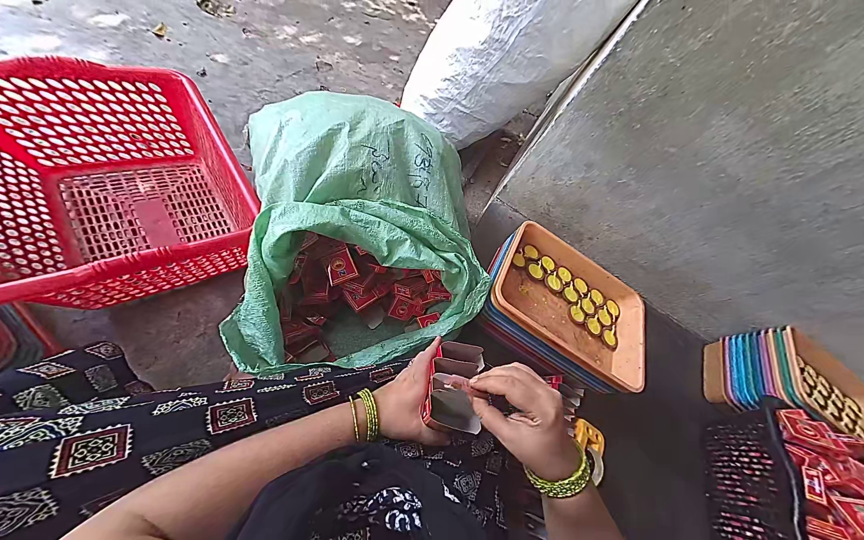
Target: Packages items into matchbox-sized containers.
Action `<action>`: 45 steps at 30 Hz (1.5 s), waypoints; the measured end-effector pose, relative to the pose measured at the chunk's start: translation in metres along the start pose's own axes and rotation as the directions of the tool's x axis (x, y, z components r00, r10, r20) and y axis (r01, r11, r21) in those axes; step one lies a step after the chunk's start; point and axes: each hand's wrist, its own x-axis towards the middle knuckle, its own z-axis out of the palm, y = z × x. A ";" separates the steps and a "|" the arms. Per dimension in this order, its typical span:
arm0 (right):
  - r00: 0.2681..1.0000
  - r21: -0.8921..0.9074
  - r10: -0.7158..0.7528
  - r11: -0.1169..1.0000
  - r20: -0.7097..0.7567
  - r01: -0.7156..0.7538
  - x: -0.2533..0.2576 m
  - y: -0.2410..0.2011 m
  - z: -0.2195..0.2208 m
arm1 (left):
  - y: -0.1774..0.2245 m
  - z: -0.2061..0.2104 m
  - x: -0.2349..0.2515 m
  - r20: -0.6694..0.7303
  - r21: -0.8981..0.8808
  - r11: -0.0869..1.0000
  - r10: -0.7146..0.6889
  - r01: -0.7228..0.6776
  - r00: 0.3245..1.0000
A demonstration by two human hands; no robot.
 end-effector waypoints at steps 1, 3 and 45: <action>1.000 0.021 0.005 1.000 -0.004 -0.005 0.000 0.002 -0.002 | 0.000 0.000 0.000 0.000 0.000 1.000 -0.001 0.001 1.000; 1.000 0.036 -0.008 0.999 -0.008 0.008 0.002 0.002 -0.002 | -0.001 -0.001 0.001 0.004 0.002 1.000 -0.003 0.003 1.000; 0.950 0.103 0.158 0.986 -0.270 -0.135 -0.007 0.043 -0.044 | -0.001 -0.001 0.001 0.016 0.014 1.000 -0.016 0.015 1.000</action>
